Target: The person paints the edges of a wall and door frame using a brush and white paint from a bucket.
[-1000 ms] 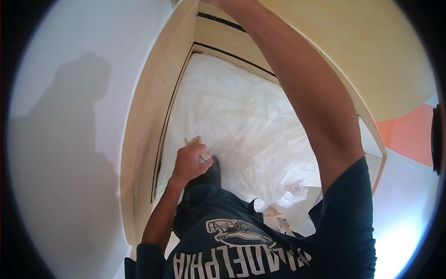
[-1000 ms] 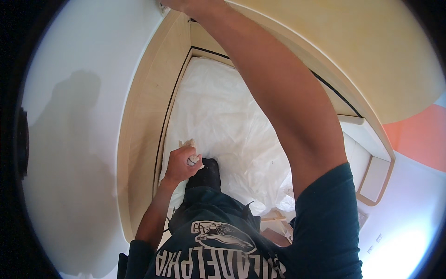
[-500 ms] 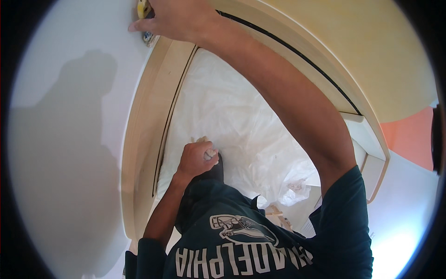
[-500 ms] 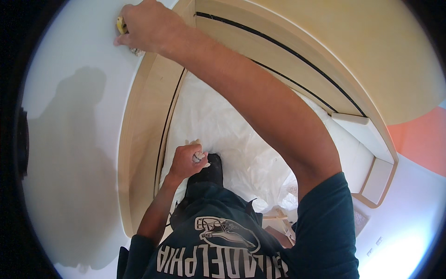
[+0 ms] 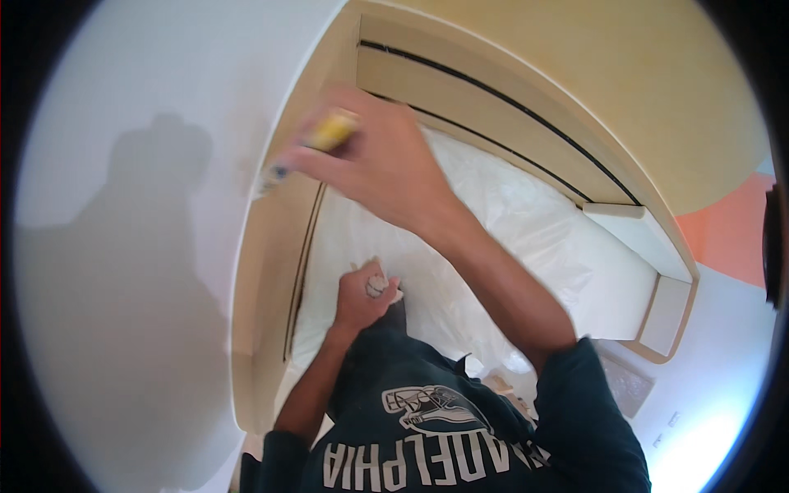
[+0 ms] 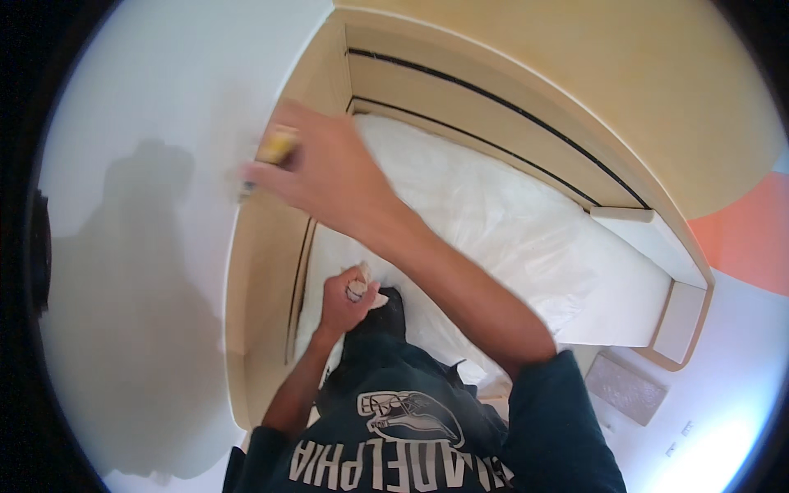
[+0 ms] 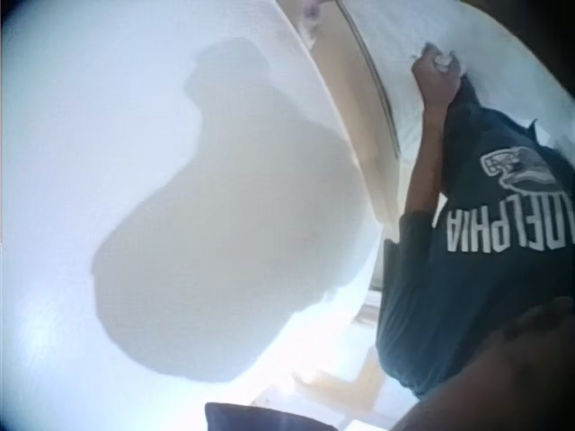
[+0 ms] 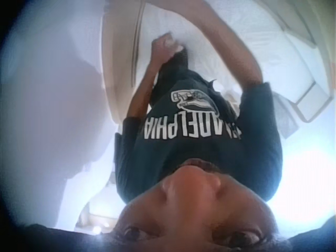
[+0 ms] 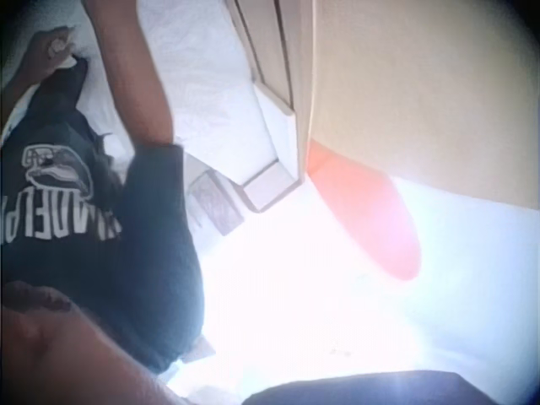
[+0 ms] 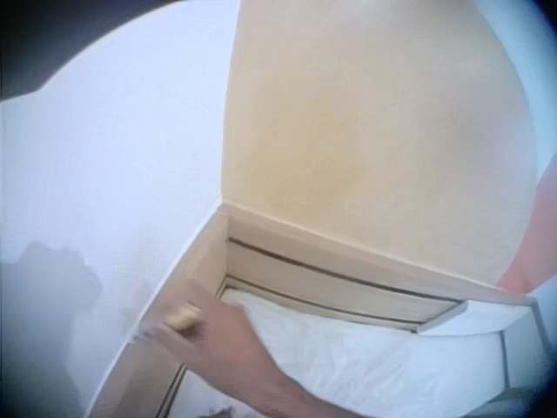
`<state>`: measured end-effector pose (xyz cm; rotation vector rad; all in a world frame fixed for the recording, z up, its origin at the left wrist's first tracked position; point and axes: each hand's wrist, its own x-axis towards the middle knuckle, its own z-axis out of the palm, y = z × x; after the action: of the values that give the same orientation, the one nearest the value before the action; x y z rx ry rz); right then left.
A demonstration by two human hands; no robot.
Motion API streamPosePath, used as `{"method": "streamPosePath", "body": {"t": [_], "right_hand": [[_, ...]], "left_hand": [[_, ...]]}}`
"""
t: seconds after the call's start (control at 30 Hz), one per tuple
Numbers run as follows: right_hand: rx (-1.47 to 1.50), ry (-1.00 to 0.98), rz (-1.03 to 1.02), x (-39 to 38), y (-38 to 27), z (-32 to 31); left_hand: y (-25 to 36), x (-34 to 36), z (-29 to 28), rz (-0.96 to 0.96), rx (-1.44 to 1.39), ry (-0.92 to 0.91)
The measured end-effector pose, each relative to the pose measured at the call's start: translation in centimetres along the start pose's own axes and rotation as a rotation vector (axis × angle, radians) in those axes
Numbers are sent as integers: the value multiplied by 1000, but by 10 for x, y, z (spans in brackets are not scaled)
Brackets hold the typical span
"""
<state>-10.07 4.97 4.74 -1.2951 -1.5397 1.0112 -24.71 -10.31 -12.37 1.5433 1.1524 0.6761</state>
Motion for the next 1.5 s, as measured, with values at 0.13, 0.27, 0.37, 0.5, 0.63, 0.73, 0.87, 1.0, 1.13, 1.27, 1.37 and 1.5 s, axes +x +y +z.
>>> {"method": "streamPosePath", "body": {"t": [0.13, 0.27, 0.37, 0.5, 0.63, 0.73, 0.87, 1.0, 1.13, 1.27, 1.37, 1.5], "right_hand": [[1016, 523, 495, -88, 53, -31], [1341, 589, 750, -148, 85, -22], [899, 367, 605, -142, 85, -20], [272, 303, 224, -40, 80, -21], [105, 248, 236, 77, 80, -35], [-4, 351, 204, 130, 87, -35], [-36, 286, 218, 142, 101, -28], [21, 330, 196, 127, 107, -24], [-29, 392, 220, 136, 102, -27], [-34, 314, 291, 150, 100, -33], [-125, 342, 228, 154, 99, -36], [-95, 295, 242, 155, 99, -43]], "left_hand": [[7, -3, 9, -45, -58, 48], [11, 1, 8, -62, 21, -5], [11, 3, 6, -84, 83, -33], [8, 0, 4, -130, 125, -19], [2, -5, -5, -152, 152, 18], [-5, -8, -8, -184, 153, 48], [-12, -10, -8, -225, 151, 48], [-14, -12, -9, -240, 99, 38], [-17, -12, -8, -201, 85, 39], [-21, -12, -7, -166, 110, 56], [-24, -15, -10, -172, 149, 46], [-26, -16, -11, -231, 166, 13]]}}
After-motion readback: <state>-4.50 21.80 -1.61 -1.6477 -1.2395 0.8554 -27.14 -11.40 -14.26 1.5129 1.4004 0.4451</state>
